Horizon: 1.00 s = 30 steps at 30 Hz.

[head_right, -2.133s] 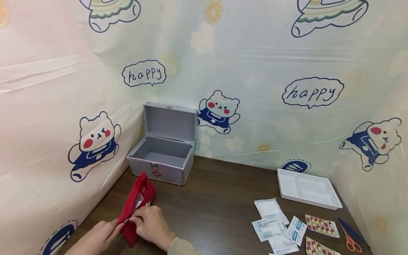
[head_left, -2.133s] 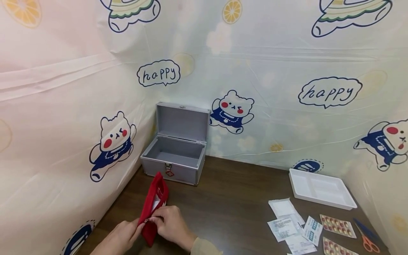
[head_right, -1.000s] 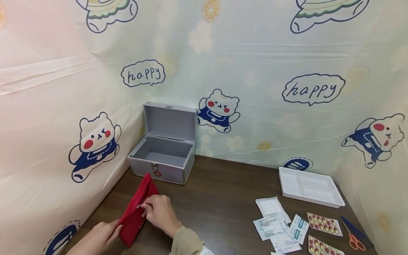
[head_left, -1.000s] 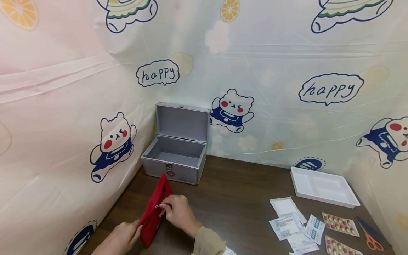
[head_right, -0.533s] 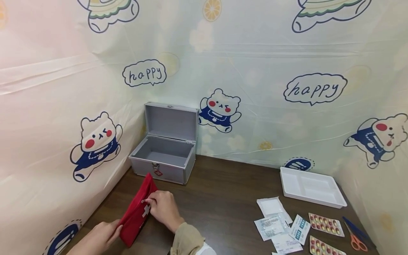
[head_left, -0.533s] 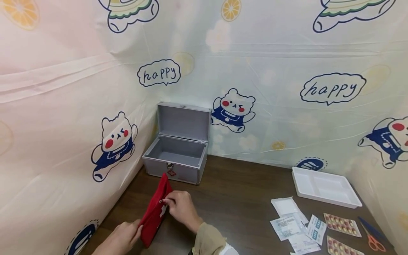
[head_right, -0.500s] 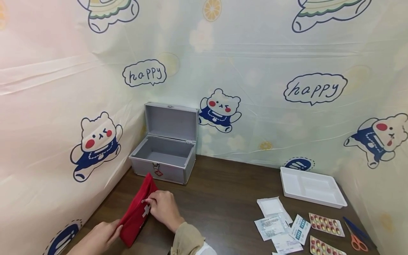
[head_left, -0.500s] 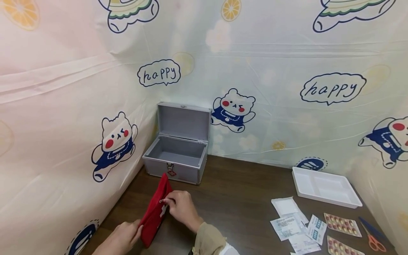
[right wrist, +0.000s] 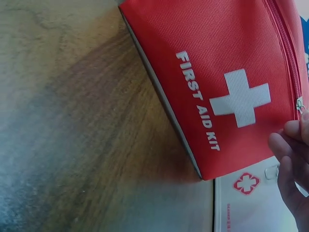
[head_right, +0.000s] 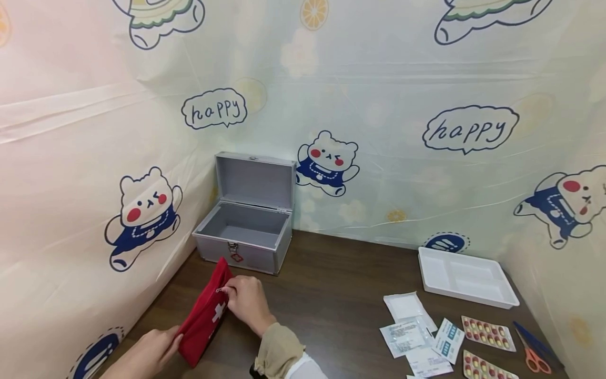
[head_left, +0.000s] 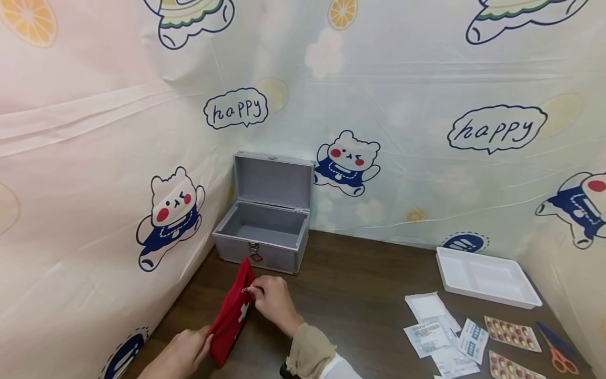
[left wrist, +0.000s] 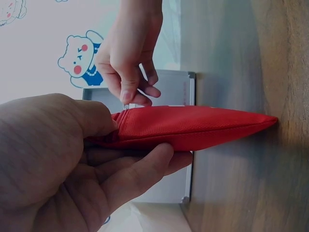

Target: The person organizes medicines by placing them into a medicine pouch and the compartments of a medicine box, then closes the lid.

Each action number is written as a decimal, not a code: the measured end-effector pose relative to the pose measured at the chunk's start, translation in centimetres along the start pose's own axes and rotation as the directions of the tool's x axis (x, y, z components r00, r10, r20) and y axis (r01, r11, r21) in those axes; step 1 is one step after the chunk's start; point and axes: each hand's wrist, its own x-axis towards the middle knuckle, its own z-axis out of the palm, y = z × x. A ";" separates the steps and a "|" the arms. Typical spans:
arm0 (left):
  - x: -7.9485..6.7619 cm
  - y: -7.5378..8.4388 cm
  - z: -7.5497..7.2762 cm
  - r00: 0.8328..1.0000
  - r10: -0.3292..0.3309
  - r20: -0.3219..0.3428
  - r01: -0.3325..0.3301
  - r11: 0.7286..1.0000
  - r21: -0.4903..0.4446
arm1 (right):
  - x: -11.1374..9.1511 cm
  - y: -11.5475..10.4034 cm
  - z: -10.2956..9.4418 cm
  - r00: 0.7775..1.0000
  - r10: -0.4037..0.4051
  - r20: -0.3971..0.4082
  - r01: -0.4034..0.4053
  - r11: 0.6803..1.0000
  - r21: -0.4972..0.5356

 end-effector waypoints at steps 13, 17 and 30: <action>-0.3 0.1 -0.1 0.998 -0.067 0.011 0.067 0.998 -0.012 | 1.7 2.2 0.1 0.996 0.035 -0.082 -0.041 0.997 -0.065; -0.4 0.0 -0.1 0.999 -0.031 0.017 0.031 0.999 -0.013 | 2.2 3.1 0.1 0.991 0.077 -0.112 -0.085 0.994 -0.073; -0.3 -0.1 0.7 0.993 -0.115 -0.019 0.114 0.993 -0.045 | 2.2 4.8 -0.1 0.981 0.166 0.105 -0.185 0.960 0.209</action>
